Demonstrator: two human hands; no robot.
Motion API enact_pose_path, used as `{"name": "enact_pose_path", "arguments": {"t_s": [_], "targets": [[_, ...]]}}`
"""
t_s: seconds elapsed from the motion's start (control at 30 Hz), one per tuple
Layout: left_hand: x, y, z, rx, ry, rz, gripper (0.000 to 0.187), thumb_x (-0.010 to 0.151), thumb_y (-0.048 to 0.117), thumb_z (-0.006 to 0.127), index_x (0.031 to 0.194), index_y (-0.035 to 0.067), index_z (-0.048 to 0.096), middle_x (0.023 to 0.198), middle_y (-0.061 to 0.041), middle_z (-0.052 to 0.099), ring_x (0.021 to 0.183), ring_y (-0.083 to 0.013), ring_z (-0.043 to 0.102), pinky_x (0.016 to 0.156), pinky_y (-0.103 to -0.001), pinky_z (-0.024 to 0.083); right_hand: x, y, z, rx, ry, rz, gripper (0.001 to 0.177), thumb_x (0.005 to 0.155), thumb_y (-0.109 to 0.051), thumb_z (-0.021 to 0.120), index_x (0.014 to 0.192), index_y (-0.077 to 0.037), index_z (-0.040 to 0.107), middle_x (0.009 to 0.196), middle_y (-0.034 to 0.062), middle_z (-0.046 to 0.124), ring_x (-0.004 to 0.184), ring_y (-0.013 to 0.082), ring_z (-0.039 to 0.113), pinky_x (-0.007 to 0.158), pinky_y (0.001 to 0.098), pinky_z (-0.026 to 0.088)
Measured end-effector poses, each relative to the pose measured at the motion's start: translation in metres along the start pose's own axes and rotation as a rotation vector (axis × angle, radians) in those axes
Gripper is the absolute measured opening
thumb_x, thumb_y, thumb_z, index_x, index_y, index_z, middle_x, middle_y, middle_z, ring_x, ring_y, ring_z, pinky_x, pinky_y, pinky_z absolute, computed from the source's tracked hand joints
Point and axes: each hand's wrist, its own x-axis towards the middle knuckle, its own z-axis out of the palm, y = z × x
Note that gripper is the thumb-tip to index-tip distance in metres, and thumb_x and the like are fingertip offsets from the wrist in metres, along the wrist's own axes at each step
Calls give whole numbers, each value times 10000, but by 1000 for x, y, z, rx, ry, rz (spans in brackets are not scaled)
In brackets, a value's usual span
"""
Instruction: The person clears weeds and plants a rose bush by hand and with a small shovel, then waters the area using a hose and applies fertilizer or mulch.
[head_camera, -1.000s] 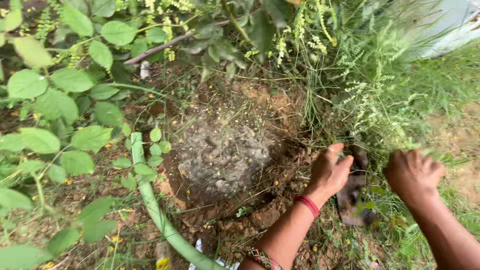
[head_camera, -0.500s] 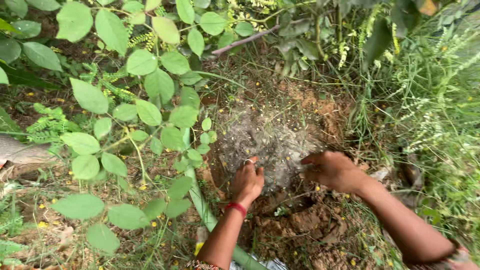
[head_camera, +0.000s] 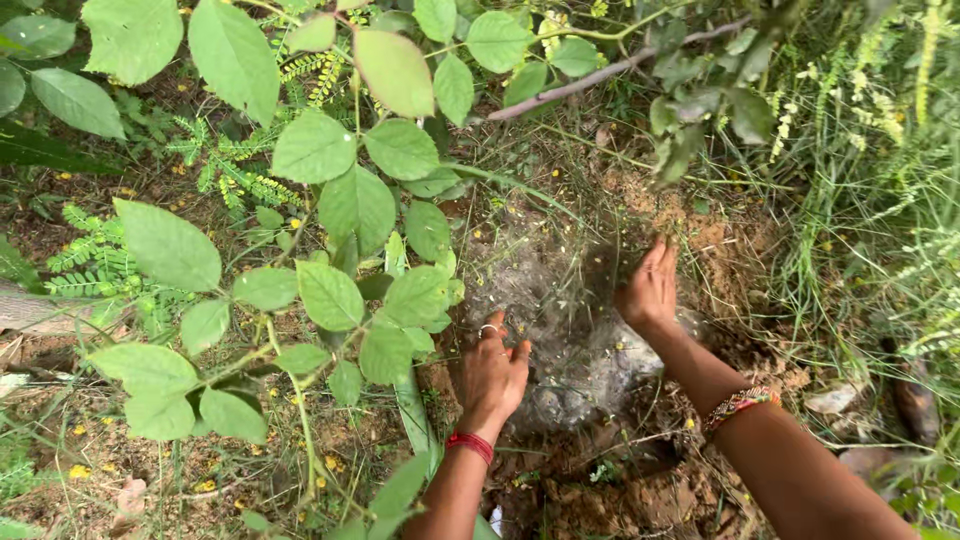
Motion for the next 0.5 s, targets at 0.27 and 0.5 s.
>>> {"name": "enact_pose_path", "arguments": {"t_s": [0.27, 0.5], "targets": [[16, -1, 11, -206, -7, 11, 592, 926, 192, 693, 1465, 77, 475, 1226, -118, 713, 1001, -264, 748, 859, -399, 603, 54, -63, -12, -295, -47, -360, 801, 969, 50, 263, 1629, -108, -162, 1720, 139, -125, 1568, 344, 49, 1299, 395, 95], [27, 23, 5, -206, -48, -40, 532, 954, 175, 638, 1457, 92, 486, 1211, -92, 715, 894, -248, 771, 809, -390, 618, 72, -93, 19, -927, -450, -669, 454, 1127, -97, 221, 1534, -154, 413, 1184, 145, 734, 1046, 240, 750, 1002, 371, 564]]}}
